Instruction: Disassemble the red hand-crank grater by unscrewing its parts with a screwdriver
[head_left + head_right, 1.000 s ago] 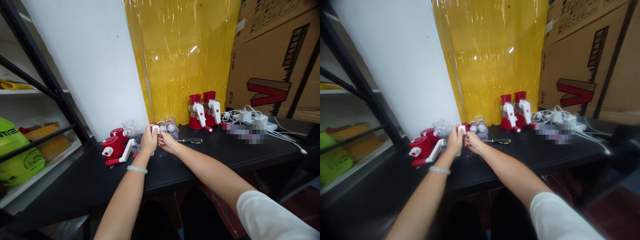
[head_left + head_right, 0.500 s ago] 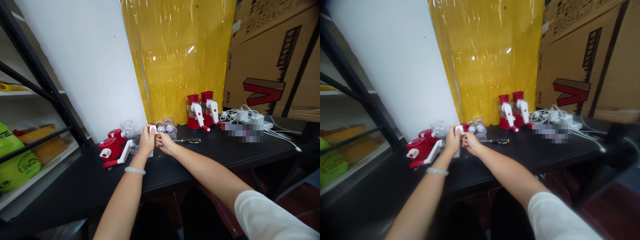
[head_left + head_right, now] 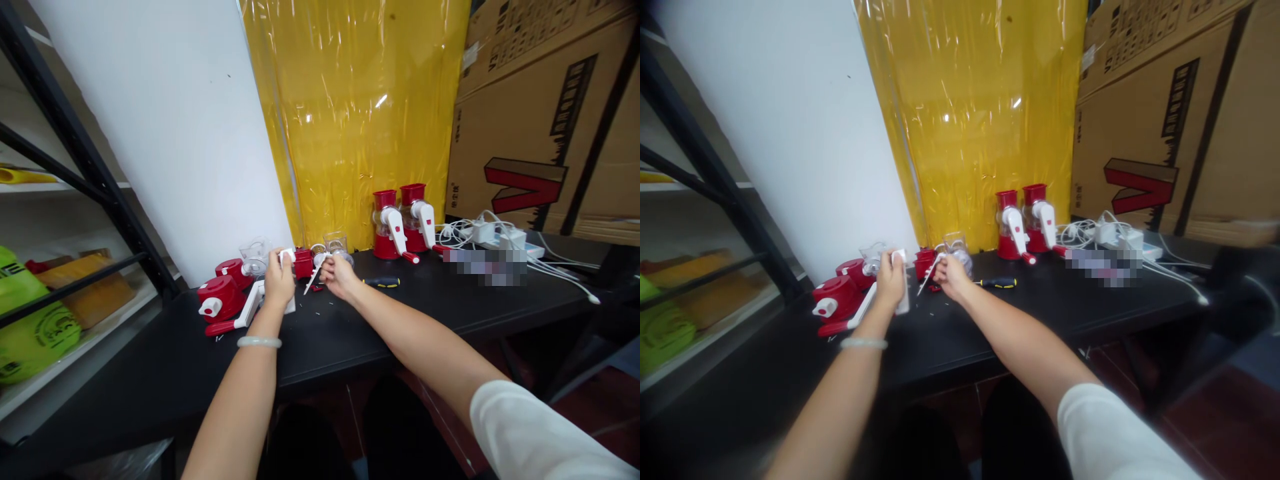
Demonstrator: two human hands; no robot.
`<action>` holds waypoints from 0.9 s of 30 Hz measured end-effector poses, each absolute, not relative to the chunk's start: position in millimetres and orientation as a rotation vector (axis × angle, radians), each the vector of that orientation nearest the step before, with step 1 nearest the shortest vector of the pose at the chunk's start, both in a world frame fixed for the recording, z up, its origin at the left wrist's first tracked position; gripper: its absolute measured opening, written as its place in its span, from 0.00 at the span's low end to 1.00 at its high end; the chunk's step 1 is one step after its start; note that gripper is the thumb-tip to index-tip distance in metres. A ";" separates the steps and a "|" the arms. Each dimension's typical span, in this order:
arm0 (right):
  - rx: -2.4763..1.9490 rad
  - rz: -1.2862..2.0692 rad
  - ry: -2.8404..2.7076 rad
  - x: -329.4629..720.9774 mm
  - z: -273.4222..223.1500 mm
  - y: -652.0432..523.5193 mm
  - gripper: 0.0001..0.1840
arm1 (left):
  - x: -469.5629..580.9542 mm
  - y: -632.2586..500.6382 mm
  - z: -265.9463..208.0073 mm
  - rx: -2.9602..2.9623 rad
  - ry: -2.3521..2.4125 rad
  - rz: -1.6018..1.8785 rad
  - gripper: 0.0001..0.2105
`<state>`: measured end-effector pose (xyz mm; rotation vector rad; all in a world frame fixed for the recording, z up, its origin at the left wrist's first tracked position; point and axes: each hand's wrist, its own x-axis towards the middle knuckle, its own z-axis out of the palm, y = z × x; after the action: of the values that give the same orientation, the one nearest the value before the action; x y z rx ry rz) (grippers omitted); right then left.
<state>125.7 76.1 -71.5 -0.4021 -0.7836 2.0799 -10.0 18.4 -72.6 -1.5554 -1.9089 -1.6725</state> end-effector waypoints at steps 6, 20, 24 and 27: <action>-0.300 2.136 -0.874 131.8 -78.0 89.5 0.16 | -1.6 15.7 -72.1 -1.633 -2.012 -1.622 0.16; -0.356 2.071 -0.879 133.0 -74.8 86.8 0.17 | -0.7 20.6 -73.0 -1.468 -2.587 -1.355 0.22; -0.374 2.054 -0.886 132.7 -76.7 88.2 0.17 | -4.3 26.3 -81.2 -1.511 -2.658 -1.070 0.24; -0.380 2.040 -0.897 131.9 -78.3 88.4 0.16 | -5.1 28.7 -86.8 -1.603 -2.713 -0.863 0.26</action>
<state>131.9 88.4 -78.3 -0.3804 -0.8967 2.0405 -5.1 28.7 -86.8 -1.6031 -2.7130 -0.8630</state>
